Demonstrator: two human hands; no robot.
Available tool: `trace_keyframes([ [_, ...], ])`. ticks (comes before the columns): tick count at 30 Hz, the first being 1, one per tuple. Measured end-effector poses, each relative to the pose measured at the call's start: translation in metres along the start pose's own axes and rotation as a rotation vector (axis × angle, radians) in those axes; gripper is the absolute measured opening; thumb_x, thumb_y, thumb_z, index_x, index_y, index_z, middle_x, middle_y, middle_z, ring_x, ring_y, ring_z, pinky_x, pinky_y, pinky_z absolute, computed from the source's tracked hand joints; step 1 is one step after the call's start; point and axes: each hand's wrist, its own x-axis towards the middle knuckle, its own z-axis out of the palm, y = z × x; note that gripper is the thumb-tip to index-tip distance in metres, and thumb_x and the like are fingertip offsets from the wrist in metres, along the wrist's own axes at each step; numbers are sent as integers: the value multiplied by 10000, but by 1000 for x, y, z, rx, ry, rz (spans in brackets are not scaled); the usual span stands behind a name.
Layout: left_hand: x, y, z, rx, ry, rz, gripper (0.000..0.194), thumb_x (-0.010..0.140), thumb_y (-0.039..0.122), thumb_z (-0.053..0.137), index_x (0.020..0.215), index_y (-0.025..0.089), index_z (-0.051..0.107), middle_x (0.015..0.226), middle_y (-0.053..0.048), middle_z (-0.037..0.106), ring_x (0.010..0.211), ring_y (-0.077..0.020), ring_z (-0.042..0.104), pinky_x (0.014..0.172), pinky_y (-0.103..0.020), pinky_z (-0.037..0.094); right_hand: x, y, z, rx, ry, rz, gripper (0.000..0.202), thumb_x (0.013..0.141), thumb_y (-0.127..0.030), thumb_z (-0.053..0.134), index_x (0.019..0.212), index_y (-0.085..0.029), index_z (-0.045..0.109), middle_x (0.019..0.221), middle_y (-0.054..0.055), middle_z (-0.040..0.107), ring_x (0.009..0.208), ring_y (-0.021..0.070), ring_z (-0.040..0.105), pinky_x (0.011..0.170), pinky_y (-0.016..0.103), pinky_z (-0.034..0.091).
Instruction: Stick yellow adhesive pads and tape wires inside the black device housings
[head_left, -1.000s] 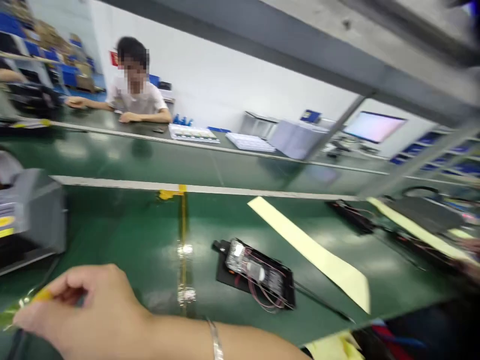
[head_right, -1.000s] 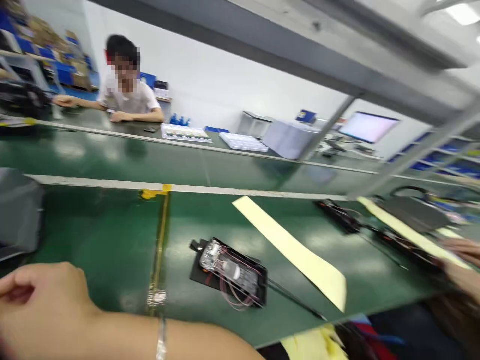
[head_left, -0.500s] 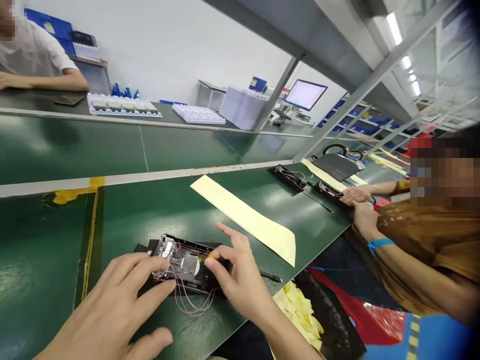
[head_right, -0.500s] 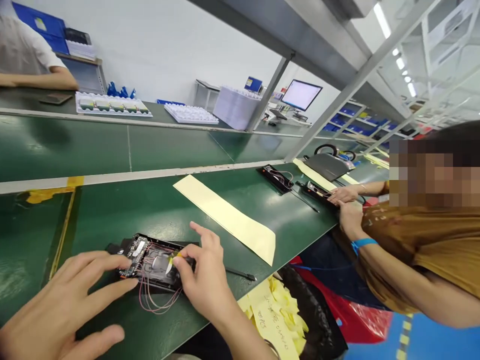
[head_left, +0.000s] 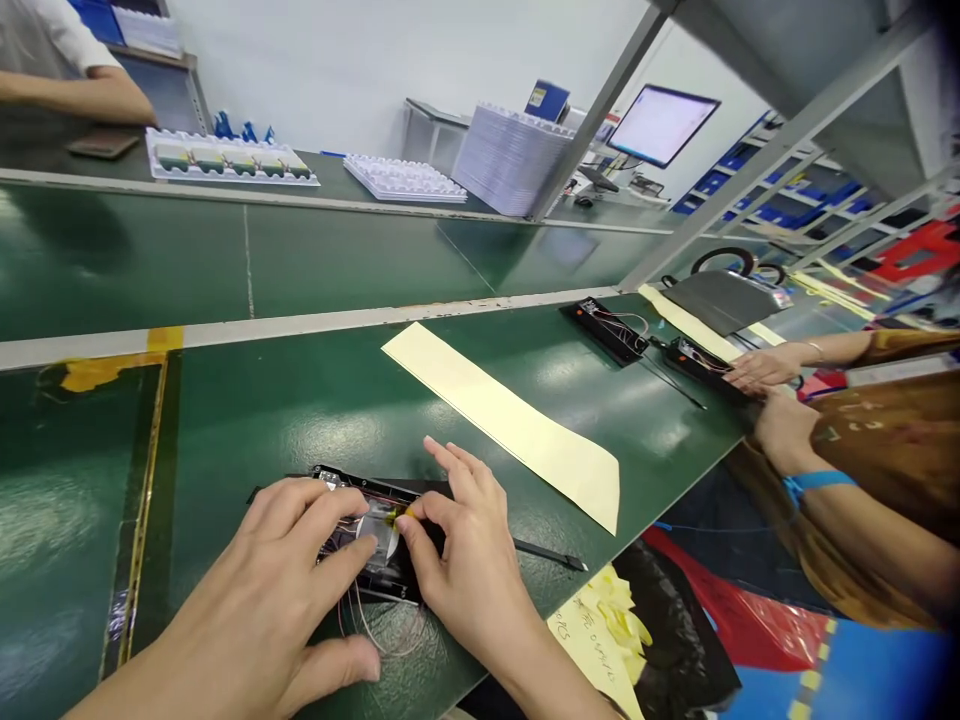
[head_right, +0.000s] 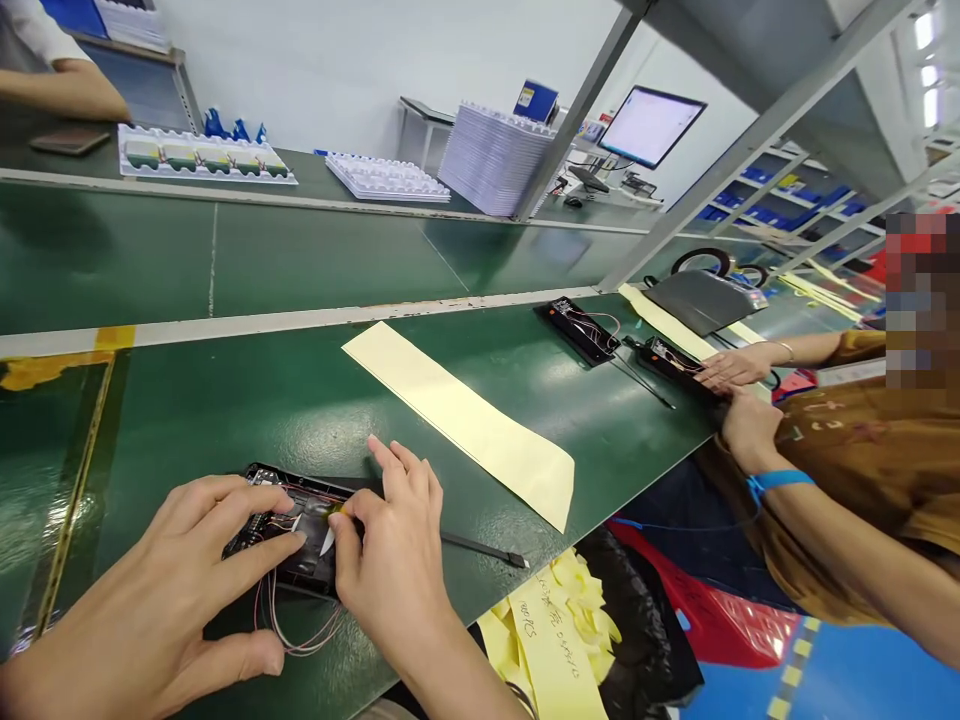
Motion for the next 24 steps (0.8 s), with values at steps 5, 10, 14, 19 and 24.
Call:
trace_keyframes([
  [5, 14, 5, 1, 43, 28, 159, 573, 777, 632, 677, 1120, 175, 643, 1090, -8, 685, 1062, -254, 527, 1060, -424, 234, 0, -3, 1, -99, 54, -44, 189, 882, -163, 540, 750, -194, 671, 1457, 113, 475, 1338, 346, 367, 1094, 620, 287],
  [10, 21, 9, 6, 108, -17, 226, 647, 866, 732, 433, 1102, 165, 639, 1105, -42, 708, 1193, -273, 531, 1076, -463, 199, -1, -5, 2, -161, 75, -60, 245, 916, -173, 492, 733, -195, 655, 1453, 98, 483, 1337, 328, 371, 1111, 610, 243],
  [14, 25, 13, 7, 142, -10, 244, 675, 864, 761, 371, 1040, 169, 645, 969, -42, 715, 1148, -278, 550, 1039, -466, 232, -4, -7, 2, -180, 81, -74, 234, 910, -191, 494, 747, -203, 662, 1446, 89, 492, 1330, 325, 379, 1108, 606, 234],
  [19, 27, 16, 8, 143, 14, 229, 672, 858, 761, 392, 964, 151, 654, 925, -55, 704, 1046, -295, 587, 1016, -479, 245, -8, -11, 1, -242, 77, -119, 228, 896, -190, 488, 746, -192, 659, 1429, 97, 520, 1317, 321, 403, 1116, 584, 186],
  [24, 25, 18, 11, 121, 2, 193, 655, 856, 752, 412, 973, 153, 651, 894, -39, 704, 938, -275, 604, 1005, -479, 252, -15, -16, -6, -237, 114, -151, 230, 933, -201, 481, 1023, -164, 690, 1423, 105, 534, 1291, 313, 446, 1074, 548, 227],
])
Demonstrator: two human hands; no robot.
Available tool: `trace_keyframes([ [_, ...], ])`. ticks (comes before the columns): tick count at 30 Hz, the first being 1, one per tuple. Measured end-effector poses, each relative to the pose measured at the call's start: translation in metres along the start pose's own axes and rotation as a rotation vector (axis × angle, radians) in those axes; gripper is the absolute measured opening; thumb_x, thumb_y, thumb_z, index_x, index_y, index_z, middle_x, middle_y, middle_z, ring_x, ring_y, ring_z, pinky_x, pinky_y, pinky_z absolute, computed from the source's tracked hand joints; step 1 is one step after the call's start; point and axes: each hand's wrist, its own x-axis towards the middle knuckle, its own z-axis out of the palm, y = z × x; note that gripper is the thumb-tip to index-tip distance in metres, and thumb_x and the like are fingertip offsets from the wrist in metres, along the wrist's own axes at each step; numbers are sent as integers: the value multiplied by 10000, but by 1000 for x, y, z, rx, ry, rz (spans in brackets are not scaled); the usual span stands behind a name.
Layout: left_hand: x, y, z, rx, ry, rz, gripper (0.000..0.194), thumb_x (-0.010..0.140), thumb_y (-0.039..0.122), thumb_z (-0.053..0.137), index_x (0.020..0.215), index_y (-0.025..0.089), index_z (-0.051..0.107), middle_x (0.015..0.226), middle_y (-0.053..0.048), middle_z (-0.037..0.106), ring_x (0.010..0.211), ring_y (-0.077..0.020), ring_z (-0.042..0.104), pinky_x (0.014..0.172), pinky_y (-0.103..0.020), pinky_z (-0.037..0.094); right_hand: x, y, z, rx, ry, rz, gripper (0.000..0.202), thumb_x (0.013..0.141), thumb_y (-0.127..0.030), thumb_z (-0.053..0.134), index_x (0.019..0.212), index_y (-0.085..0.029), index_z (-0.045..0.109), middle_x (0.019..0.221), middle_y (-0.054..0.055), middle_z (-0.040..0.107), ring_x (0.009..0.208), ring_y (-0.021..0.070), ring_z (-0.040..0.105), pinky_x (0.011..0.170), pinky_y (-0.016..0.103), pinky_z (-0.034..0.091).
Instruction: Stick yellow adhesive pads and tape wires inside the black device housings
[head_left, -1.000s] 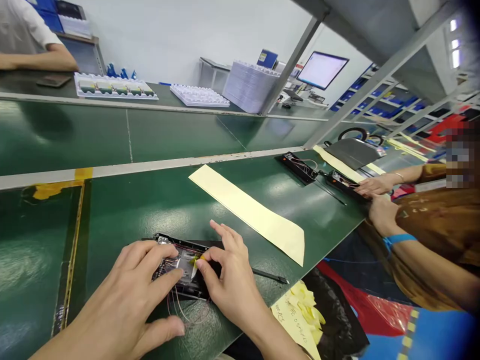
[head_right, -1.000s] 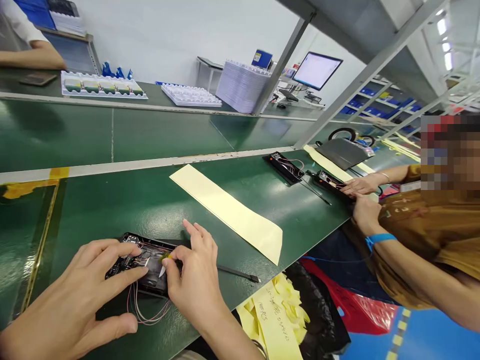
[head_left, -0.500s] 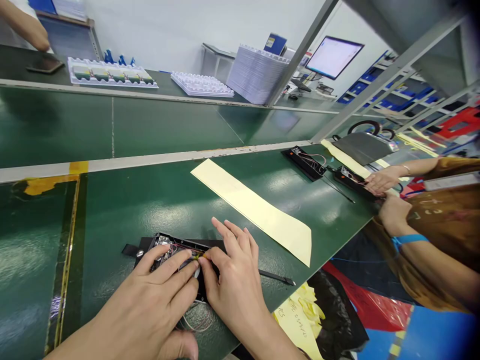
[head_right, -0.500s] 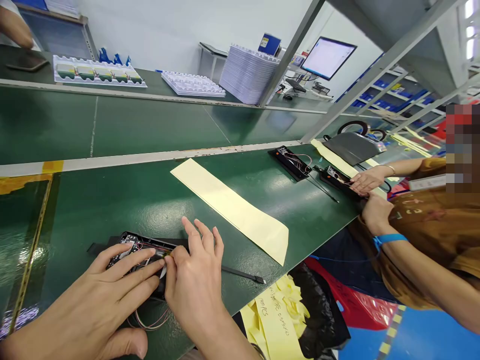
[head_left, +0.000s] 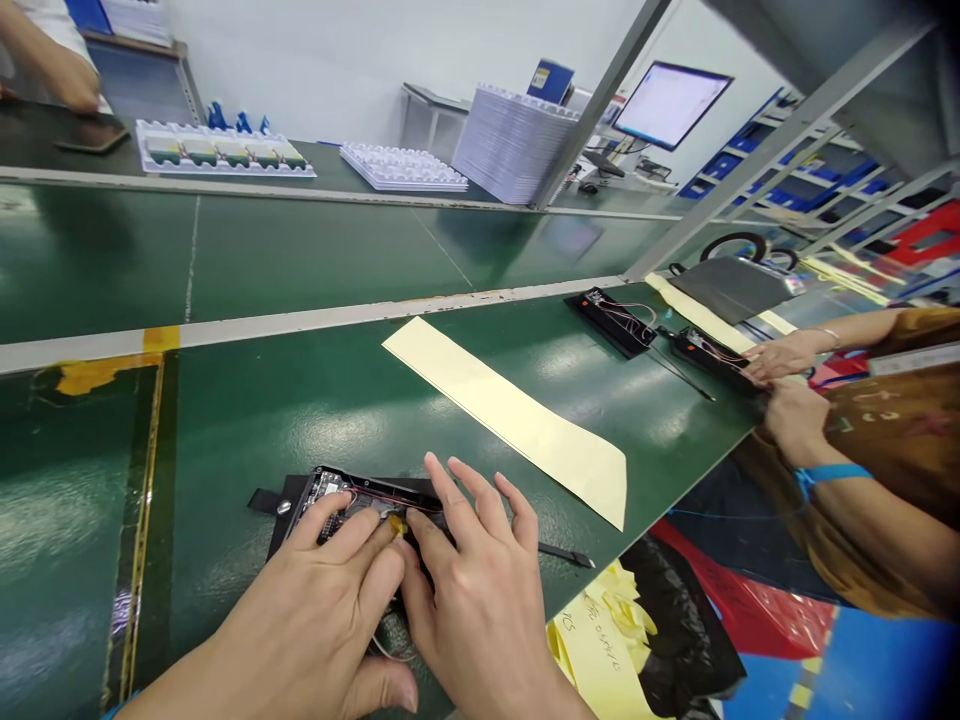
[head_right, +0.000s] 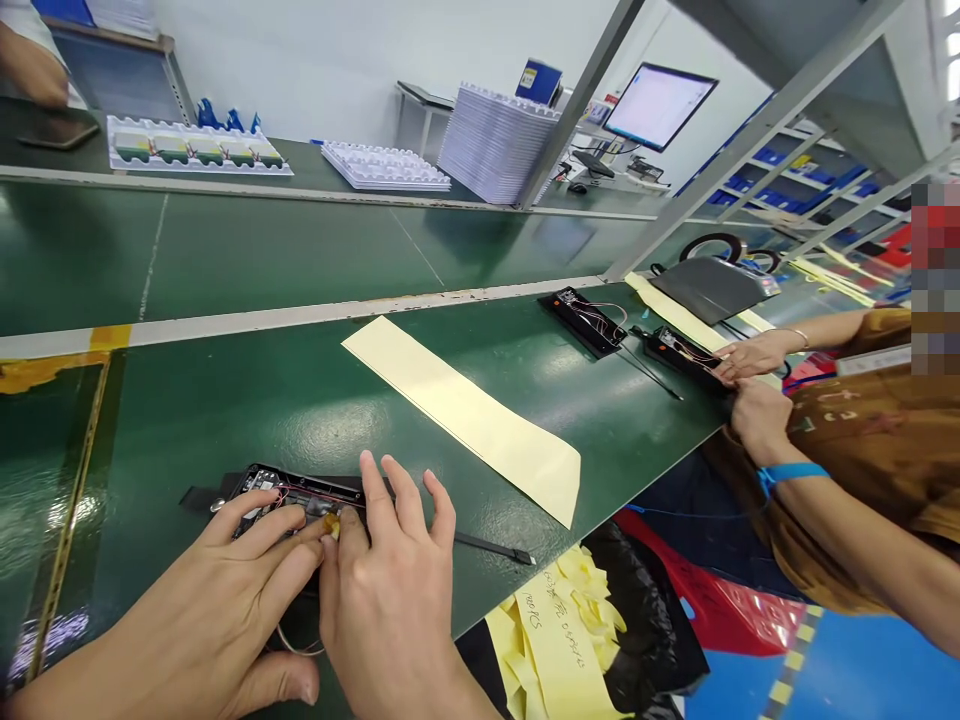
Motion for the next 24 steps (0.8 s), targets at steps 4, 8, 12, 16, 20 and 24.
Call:
trace_keyframes([
  [4, -4, 1, 3, -8, -6, -14, 680, 863, 736, 427, 1100, 132, 629, 1046, -72, 711, 1010, -284, 598, 1024, -486, 247, -3, 9, -17, 15, 125, 5, 449, 935, -193, 527, 1375, -116, 483, 1367, 113, 580, 1205, 302, 504, 970, 489, 359],
  [8, -9, 0, 7, -6, -24, -29, 718, 856, 724, 464, 1211, 114, 598, 1178, -95, 693, 1052, -277, 600, 1033, -465, 241, -4, 24, -19, 106, 29, 43, 493, 930, -171, 513, 1416, -158, 433, 1375, 105, 550, 1190, 281, 501, 955, 451, 406],
  [12, -9, -2, 6, 50, -36, 47, 759, 832, 742, 486, 1233, 108, 607, 1185, -100, 697, 1035, -290, 602, 1002, -468, 235, -2, 31, -2, 221, -53, 100, 456, 913, -166, 541, 1365, -153, 480, 1249, 100, 613, 1088, 270, 538, 911, 433, 429],
  [16, -4, -2, 1, 83, -31, 65, 698, 847, 725, 478, 1135, 119, 669, 1131, -96, 720, 1034, -272, 610, 1008, -463, 236, 6, 29, 13, 161, -55, 74, 367, 907, -209, 590, 1263, -130, 553, 1030, 80, 665, 921, 263, 553, 793, 404, 427],
  [20, -2, -1, 0, 56, -13, 19, 619, 815, 669, 585, 1109, 132, 677, 1052, -57, 741, 1015, -226, 618, 1020, -423, 256, 15, 29, 19, 1, -83, -43, 129, 911, -203, 598, 1028, -161, 634, 820, 25, 628, 754, 232, 520, 666, 374, 375],
  [24, -2, -1, 2, 37, -25, 14, 684, 784, 675, 617, 1135, 90, 656, 1056, -82, 735, 1013, -261, 602, 1014, -452, 257, 22, 31, 20, -59, -137, -134, 80, 887, -139, 622, 819, -179, 607, 738, 8, 580, 698, 209, 504, 600, 357, 328],
])
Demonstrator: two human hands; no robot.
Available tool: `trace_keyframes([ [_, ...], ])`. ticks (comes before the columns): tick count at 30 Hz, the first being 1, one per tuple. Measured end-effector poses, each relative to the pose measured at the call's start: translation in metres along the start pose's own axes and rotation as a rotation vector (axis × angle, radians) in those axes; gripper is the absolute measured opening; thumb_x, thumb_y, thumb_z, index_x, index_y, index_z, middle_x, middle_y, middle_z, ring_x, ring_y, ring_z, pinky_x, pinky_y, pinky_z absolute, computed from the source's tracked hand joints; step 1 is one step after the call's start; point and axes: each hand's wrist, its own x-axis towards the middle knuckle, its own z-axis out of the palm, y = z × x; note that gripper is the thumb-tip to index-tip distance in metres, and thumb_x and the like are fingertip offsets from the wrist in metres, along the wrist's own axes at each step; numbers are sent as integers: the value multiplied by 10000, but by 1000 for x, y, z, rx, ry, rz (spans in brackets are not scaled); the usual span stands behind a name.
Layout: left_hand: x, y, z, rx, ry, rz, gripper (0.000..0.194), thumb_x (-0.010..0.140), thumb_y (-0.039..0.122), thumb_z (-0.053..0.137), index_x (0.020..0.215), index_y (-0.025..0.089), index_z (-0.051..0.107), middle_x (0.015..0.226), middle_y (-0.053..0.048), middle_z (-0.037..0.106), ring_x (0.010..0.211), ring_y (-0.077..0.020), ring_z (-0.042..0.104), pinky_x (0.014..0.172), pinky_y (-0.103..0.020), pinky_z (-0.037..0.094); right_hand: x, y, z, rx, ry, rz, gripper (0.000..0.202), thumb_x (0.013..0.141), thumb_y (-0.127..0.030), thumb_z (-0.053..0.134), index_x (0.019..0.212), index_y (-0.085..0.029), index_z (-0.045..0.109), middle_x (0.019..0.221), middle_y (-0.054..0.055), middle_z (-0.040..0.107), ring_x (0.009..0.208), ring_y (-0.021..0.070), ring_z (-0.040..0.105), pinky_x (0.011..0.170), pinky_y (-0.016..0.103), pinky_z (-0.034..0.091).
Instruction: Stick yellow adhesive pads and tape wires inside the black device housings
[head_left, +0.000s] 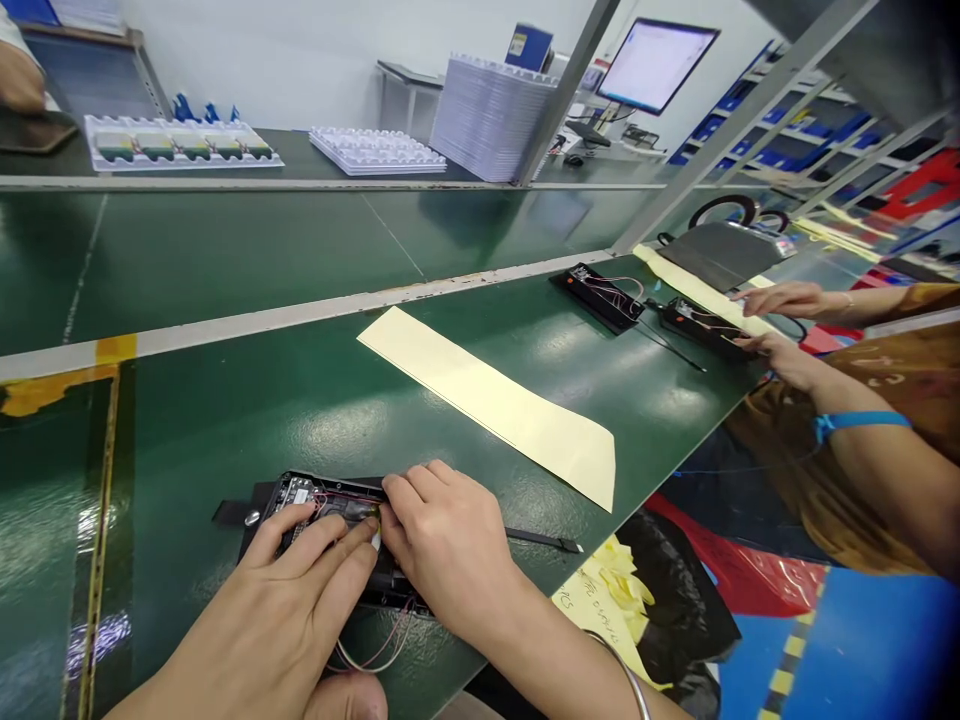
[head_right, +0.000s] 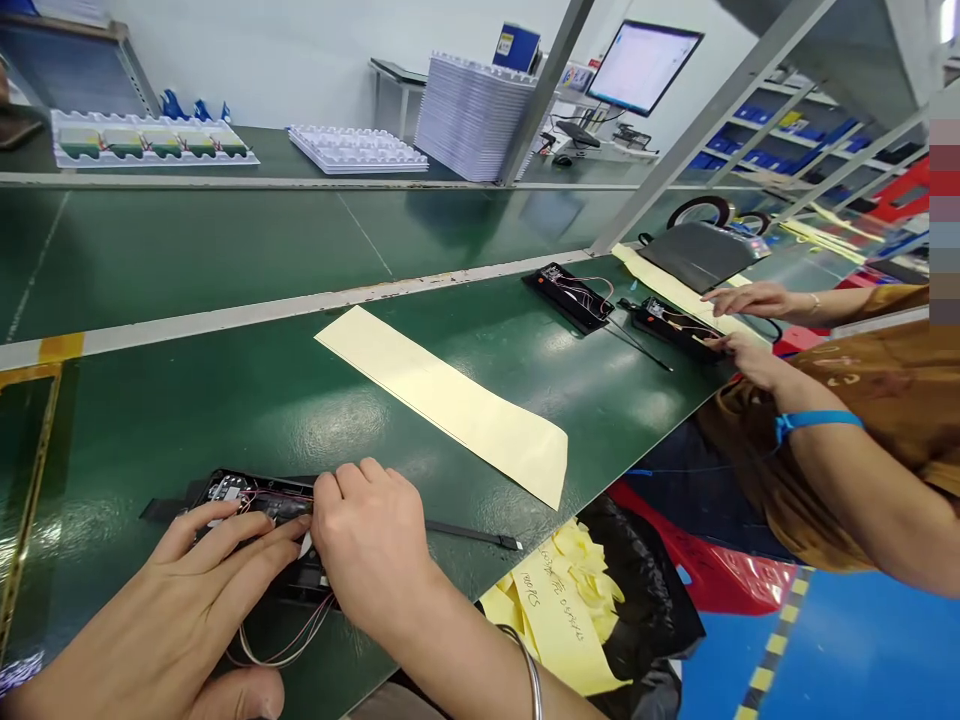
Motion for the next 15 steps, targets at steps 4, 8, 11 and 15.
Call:
trace_keyframes([
  [4, 3, -1, -2, -57, 65, -32, 580, 815, 640, 596, 1048, 116, 680, 1051, -60, 741, 1003, -229, 604, 1012, -411, 275, 5, 3, -1, -35, -27, -46, 173, 848, -122, 684, 733, -180, 569, 696, 9, 564, 644, 196, 490, 547, 354, 281],
  [8, 4, -1, -4, -60, 40, -23, 605, 776, 632, 656, 1076, 107, 664, 1047, -56, 739, 998, -233, 611, 1013, -407, 272, 8, 6, -2, -58, -41, -78, 190, 861, -142, 689, 726, -182, 561, 698, 7, 566, 640, 193, 493, 534, 354, 258],
  [11, 3, 1, -4, -39, 6, -22, 726, 695, 678, 716, 1109, 86, 640, 1000, -65, 734, 990, -263, 611, 1019, -435, 249, 9, 7, 0, -68, -58, -88, 184, 882, -186, 677, 740, -186, 560, 720, 9, 573, 671, 199, 507, 531, 352, 250],
  [15, 2, 2, -6, -11, -5, 24, 741, 749, 711, 644, 1103, 60, 619, 1001, -95, 727, 974, -284, 614, 1008, -457, 230, 11, 7, 0, -75, -97, -100, 163, 921, -214, 631, 775, -186, 566, 746, 17, 577, 691, 208, 516, 526, 350, 246],
])
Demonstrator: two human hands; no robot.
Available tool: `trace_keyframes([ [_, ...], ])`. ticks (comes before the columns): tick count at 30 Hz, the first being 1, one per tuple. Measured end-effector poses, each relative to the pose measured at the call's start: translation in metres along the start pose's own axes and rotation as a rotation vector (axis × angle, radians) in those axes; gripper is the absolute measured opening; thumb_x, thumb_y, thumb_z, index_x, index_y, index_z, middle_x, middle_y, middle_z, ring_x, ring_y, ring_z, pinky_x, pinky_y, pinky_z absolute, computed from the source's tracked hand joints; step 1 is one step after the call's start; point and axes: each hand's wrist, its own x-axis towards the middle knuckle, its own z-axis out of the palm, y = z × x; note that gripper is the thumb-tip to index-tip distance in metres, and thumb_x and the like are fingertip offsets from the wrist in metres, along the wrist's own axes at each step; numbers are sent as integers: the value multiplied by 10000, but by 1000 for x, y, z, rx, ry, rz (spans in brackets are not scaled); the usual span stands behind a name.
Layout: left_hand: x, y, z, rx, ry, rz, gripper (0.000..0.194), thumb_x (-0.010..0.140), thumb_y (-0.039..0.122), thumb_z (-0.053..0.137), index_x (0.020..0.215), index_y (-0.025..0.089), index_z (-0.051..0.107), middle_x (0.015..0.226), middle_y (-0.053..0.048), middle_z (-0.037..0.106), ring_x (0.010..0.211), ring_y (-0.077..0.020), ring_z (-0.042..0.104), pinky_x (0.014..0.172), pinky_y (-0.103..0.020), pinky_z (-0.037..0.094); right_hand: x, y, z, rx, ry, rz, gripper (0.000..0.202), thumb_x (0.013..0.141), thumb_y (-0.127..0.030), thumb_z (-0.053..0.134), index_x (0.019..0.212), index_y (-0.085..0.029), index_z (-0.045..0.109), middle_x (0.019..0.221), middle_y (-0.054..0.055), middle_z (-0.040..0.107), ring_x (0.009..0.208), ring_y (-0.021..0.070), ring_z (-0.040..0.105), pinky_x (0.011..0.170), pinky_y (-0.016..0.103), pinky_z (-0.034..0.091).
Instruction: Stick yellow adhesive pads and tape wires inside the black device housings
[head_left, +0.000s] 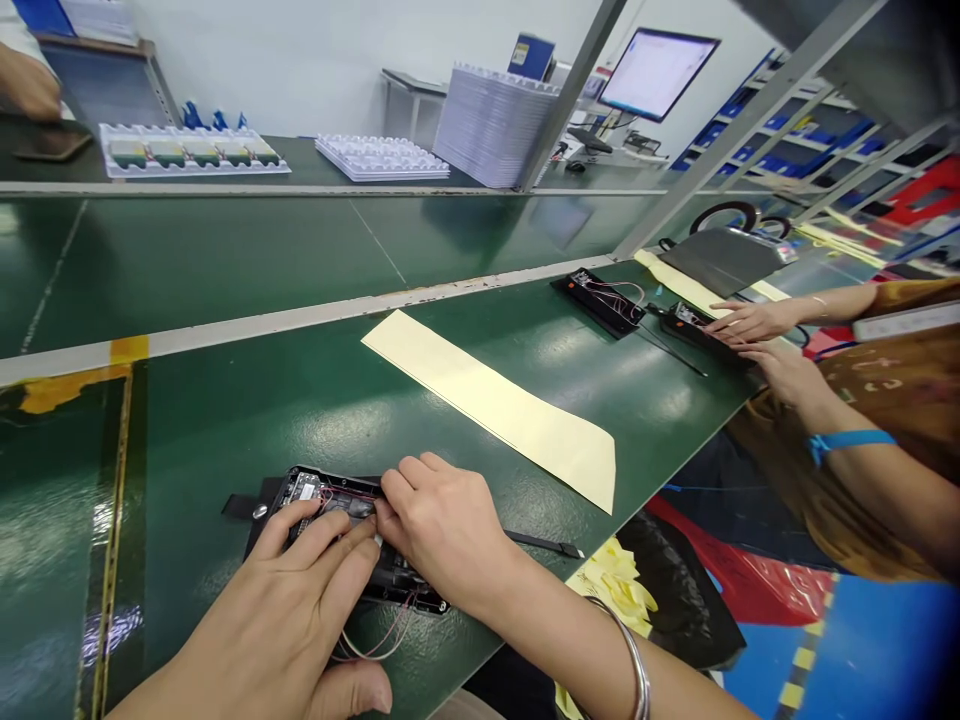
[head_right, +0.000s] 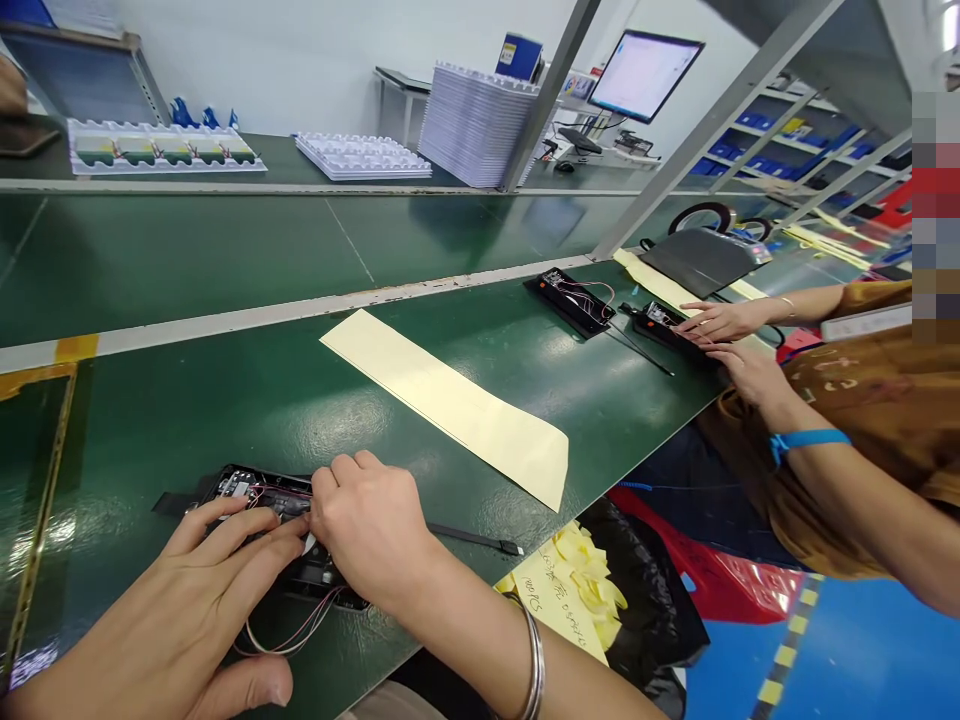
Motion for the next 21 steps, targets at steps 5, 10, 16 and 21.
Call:
trace_keyframes([
  [5, -7, -1, 5, -20, -10, -56, 704, 849, 696, 519, 1193, 84, 557, 1091, -97, 699, 1070, -283, 569, 1030, -439, 250, 0, 0, -10, 2, -92, -73, 106, 825, -97, 662, 806, -161, 579, 781, 41, 590, 692, 213, 529, 528, 337, 284],
  [10, -23, -3, 8, -248, -12, -178, 638, 848, 689, 523, 1267, 211, 467, 1335, -47, 590, 1345, -268, 361, 1099, -420, 295, 0, -3, -16, 6, -131, -23, 141, 754, -68, 674, 824, -153, 585, 786, 59, 600, 681, 220, 556, 517, 333, 296],
  [16, -42, -22, -6, -359, 208, -509, 365, 926, 416, 562, 1237, 249, 469, 1340, -56, 532, 1287, -225, 418, 1007, -374, 417, -8, -13, -16, 28, -162, 58, 111, 827, -62, 617, 832, -168, 585, 761, 46, 613, 629, 201, 581, 481, 329, 304],
  [21, -12, -34, -9, -185, 105, -545, 409, 894, 316, 576, 1285, 291, 458, 1231, -47, 526, 1125, -216, 502, 887, -363, 487, -15, -21, -18, 78, -211, 64, 159, 795, -17, 631, 829, -168, 592, 790, 47, 632, 644, 200, 608, 493, 313, 358],
])
